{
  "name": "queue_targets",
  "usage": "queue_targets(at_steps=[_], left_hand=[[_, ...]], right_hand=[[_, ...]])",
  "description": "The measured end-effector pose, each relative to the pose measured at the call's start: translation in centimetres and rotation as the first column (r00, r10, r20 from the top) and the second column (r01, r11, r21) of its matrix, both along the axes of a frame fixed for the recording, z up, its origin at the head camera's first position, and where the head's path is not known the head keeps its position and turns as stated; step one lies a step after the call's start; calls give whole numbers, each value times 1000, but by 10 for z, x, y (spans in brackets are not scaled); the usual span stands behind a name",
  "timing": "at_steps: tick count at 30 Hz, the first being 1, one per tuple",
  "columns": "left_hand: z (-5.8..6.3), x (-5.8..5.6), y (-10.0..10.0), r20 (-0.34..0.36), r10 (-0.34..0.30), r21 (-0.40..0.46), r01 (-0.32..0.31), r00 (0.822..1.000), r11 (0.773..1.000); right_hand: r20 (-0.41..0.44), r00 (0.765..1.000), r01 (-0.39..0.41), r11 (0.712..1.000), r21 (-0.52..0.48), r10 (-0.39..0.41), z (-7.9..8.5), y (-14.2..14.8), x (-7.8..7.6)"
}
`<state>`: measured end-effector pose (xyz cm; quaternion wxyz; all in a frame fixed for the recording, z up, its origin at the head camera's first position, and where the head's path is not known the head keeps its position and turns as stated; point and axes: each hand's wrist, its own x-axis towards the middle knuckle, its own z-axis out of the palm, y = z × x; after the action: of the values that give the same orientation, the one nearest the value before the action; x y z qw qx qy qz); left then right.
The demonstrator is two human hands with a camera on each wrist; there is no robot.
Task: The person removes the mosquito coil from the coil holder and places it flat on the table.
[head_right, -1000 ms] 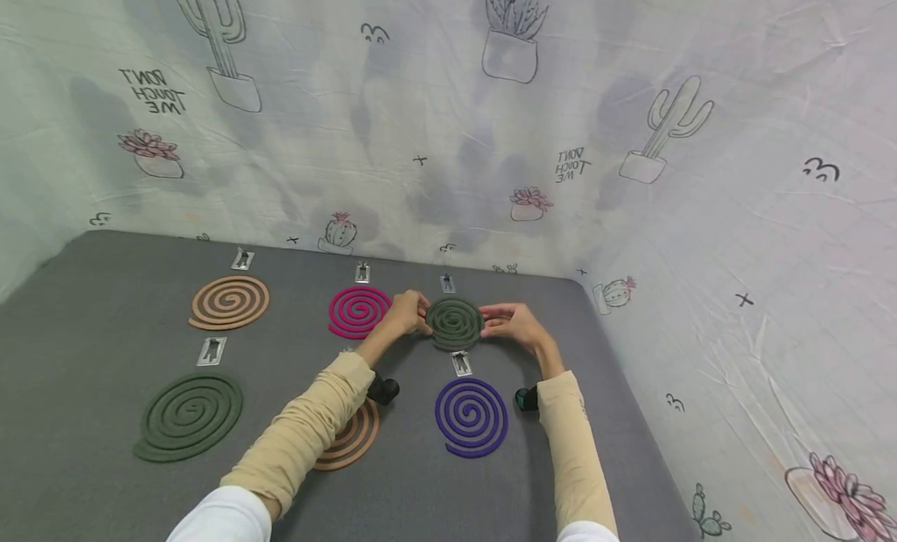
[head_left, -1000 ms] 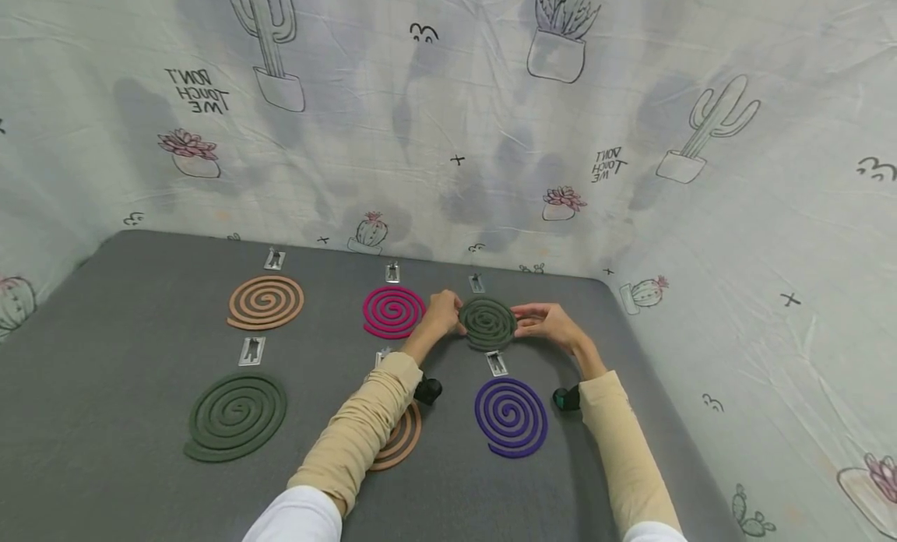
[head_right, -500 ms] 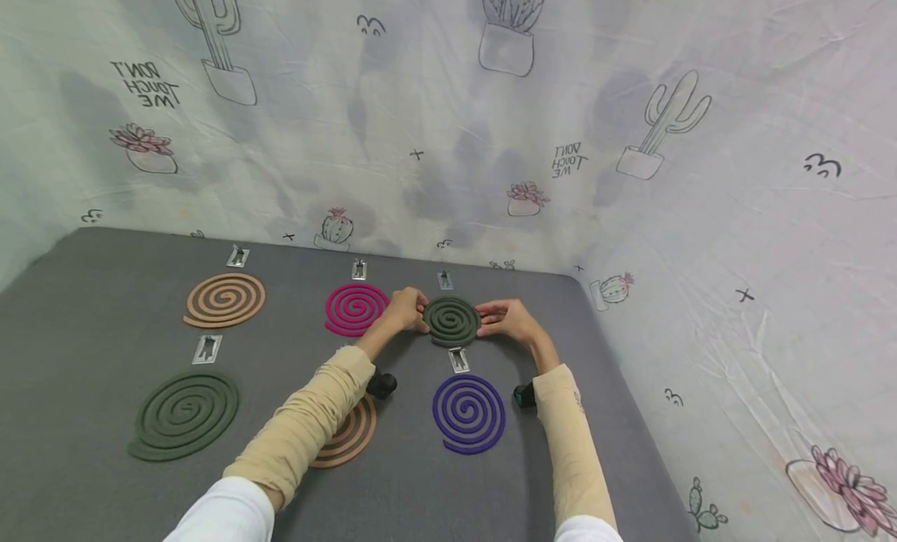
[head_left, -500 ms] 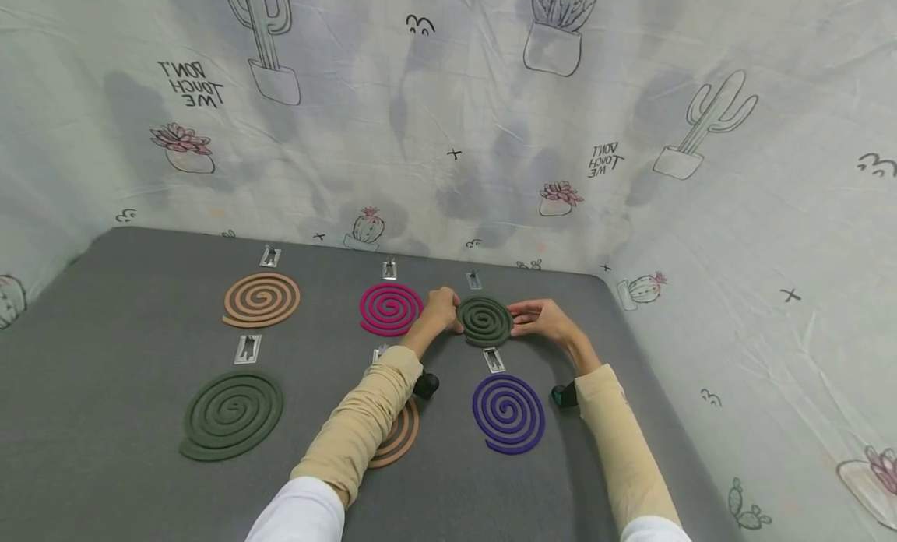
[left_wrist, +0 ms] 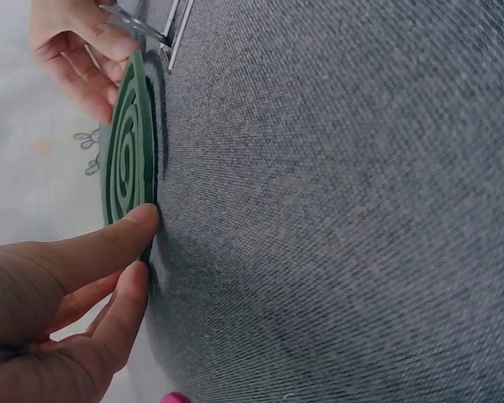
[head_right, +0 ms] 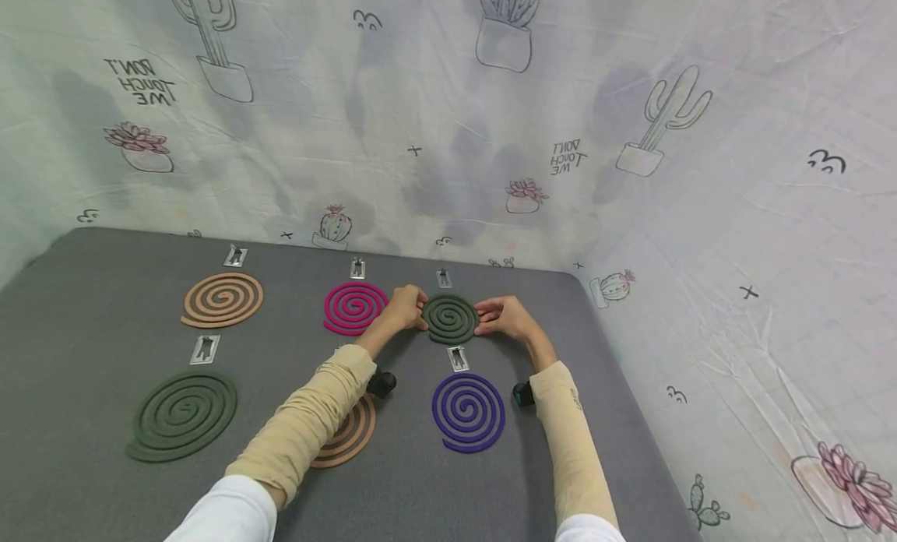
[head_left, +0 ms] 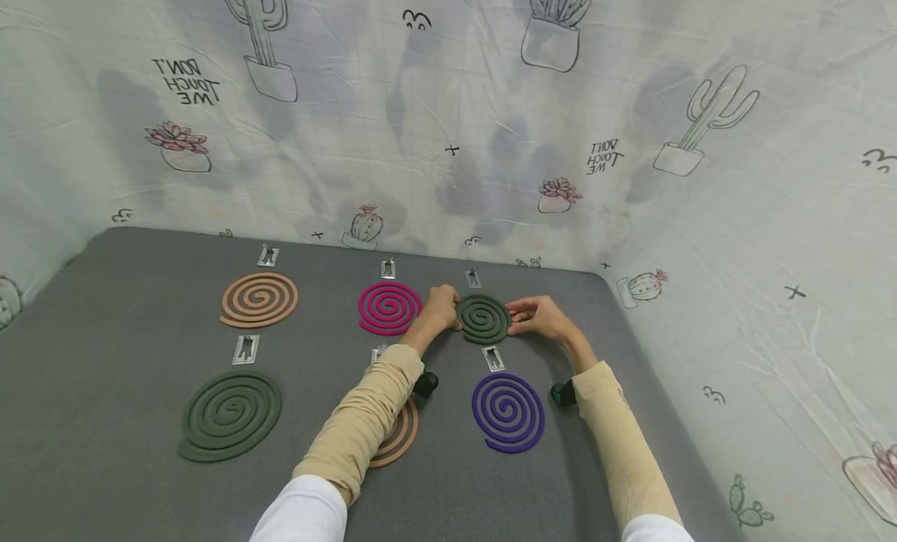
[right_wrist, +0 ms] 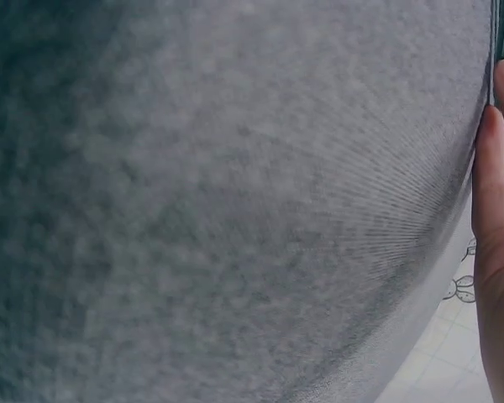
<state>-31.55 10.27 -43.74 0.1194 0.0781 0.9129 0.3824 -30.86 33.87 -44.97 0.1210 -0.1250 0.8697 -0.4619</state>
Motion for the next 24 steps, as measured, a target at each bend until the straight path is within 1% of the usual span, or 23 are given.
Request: queue_targets(at_steps=[6, 9, 12, 14, 16, 17, 18, 19, 20, 21, 22, 23, 24], left_hand=[[-1, 1, -3, -7, 5, -22, -5, 1000, 1000], [0, 1, -5, -12, 5, -33, -5, 1000, 999], [1, 0, -8, -1, -4, -31, 4, 1000, 1000], [0, -2, -9, 25, -11, -16, 11, 1000, 1000], [-6, -10, -11, 47, -32, 6, 32, 998, 999], [-9, -12, -13, 21, -58, 15, 58, 998, 998], [-26, -24, -15, -28, -102, 53, 104, 994, 993], [-32, -30, -17, -43, -143, 63, 146, 989, 987], [-46, -40, -20, -103, -193, 89, 203, 976, 975], [-48, -43, -25, -128, -236, 98, 249, 963, 964], [-45, -41, -30, -146, -275, 104, 291, 950, 951], [-40, -37, -38, -180, -309, 107, 331, 934, 938], [-32, -33, -46, -172, -335, 128, 358, 926, 925]], right_hand=[[-15, 1000, -7, 999, 52, 7, 0, -6, -1], [-27, 999, -23, 997, 79, 25, 1, -9, -2], [-24, 999, -25, 995, 92, 27, 3, -10, -3], [-21, 999, -37, 994, 100, 39, 4, -9, -3], [-9, 999, -40, 994, 98, 42, 5, -7, -2], [-2, 999, -44, 995, 89, 44, 5, -5, 0], [11, 999, -49, 996, 69, 48, 5, -2, 1], [20, 999, -51, 998, 48, 50, 6, 1, 3], [32, 998, -45, 999, 13, 45, 7, 3, 6], [40, 999, -35, 999, -25, 36, 8, 7, 8], [40, 999, -24, 998, -63, 27, 9, 11, 11], [36, 999, -11, 995, -99, 14, 10, 15, 15], [32, 999, 7, 990, -139, -3, 10, 18, 18]])
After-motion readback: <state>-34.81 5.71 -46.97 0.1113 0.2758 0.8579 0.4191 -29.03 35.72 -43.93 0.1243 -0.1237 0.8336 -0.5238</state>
